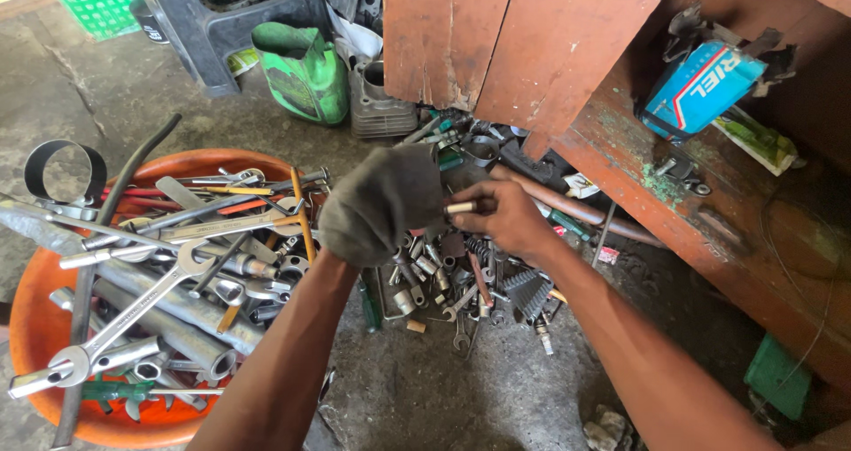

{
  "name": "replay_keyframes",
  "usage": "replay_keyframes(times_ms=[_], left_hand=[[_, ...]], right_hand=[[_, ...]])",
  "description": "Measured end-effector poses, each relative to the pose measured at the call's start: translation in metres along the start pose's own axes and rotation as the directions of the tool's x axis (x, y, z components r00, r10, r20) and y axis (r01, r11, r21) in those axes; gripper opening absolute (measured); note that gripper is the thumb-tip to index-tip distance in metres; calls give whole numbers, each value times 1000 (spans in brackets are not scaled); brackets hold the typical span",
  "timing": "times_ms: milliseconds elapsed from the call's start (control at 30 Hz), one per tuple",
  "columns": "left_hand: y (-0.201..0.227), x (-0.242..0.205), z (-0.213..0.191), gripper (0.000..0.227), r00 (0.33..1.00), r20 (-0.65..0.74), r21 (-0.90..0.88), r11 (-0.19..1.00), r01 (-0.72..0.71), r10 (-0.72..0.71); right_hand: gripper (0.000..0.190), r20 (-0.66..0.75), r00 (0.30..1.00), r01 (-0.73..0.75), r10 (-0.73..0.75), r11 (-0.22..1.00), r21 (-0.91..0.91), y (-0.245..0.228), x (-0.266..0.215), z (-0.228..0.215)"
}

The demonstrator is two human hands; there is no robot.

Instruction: The person wipes various metal tools, including wrenches and sockets, with a dark cloth. They pick up items from a pile on the floor and an orange basin, wipe them, and place them back into the basin or onto the floor.

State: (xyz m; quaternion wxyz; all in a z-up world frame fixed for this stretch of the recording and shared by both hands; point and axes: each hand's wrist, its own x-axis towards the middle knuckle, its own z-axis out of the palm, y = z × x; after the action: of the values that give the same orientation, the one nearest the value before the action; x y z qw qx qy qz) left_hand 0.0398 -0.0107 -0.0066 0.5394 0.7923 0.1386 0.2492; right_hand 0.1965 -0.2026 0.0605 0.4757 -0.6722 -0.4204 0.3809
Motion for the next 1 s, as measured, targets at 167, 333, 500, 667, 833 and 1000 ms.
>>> replay_keyframes(times_ms=[167, 333, 500, 667, 833, 1000], left_hand=[[15, -5, 6, 25, 998, 22, 231, 971, -54, 50], [15, -18, -1, 30, 995, 50, 298, 950, -93, 82], [16, -11, 6, 36, 987, 127, 191, 974, -125, 102], [7, -6, 9, 41, 993, 96, 63, 995, -76, 70], [-13, -5, 28, 46, 999, -42, 5, 1000, -6, 6], [-14, 6, 35, 51, 967, -236, -225, 974, 35, -90]], right_hand=[[27, -17, 1000, 16, -17, 999, -32, -1, -2, 4], [20, 26, 999, 30, -24, 966, -256, -12, -17, -1], [39, 74, 985, -153, 157, 987, -56, -10, -21, -3], [48, 210, 956, -237, 205, 962, 136, 1, -17, 4], [44, 337, 919, -224, 206, 974, 17, 12, -9, 6], [45, 216, 937, -209, 274, 937, -281, 5, -2, -15]])
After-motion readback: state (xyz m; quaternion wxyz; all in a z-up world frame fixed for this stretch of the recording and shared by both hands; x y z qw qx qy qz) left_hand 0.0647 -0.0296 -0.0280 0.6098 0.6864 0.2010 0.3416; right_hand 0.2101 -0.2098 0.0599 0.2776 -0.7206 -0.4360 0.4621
